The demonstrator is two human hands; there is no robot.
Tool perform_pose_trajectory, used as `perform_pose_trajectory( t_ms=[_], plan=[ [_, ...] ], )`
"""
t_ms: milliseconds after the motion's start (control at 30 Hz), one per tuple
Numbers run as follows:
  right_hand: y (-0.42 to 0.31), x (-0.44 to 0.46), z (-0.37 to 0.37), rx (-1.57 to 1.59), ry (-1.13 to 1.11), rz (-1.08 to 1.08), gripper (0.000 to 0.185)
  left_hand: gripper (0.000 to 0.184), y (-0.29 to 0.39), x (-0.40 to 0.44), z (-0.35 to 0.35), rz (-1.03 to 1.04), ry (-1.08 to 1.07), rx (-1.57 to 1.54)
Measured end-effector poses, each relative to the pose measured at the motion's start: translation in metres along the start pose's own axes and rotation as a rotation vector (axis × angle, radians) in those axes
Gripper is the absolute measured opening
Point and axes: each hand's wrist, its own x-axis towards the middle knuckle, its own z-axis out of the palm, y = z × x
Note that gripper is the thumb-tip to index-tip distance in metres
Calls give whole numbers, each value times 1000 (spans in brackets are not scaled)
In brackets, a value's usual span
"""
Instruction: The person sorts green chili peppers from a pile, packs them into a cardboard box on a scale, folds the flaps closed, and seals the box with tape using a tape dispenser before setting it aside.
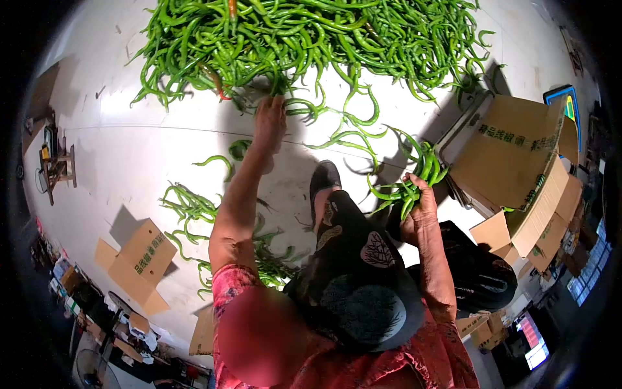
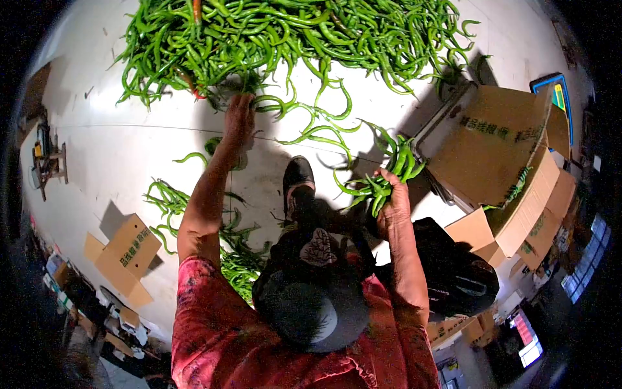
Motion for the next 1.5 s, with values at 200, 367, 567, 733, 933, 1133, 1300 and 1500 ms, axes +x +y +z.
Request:
perform_pose_trajectory(
  t_ms=[200, 367, 567, 733, 933, 1133, 1300, 1500],
  plan=[
    [-2, -1, -12, 24, 5, -6, 24, 38, 17, -4, 6, 59, -21, 126],
    [3, 4, -17, 27, 10, 13, 23, 36, 4, -5, 33, -49, -101, 270],
    [-5, -5, -5, 17, 27, -24, 23, 21, 34, 3, 23, -92, -163, 391],
    [1, 1, -11, 32, -8, -14, 24, 28, 55, -5, 54, -10, -2, 13],
    [0, -6, -12, 26, -13, -26, 26, 29, 61, 3, 89, 112, 94, 129],
    [2, 1, -19, 19, -2, -31, 23, 20, 63, 8, 46, -61, -119, -320],
    [1, 1, -15, 17, 9, 24, 24, 16, 118, 34, 87, 69, -177, -334],
    [-2, -3, -20, 65, -11, -21, 26, 24, 135, 54, 141, 165, -375, 194]
  ],
)
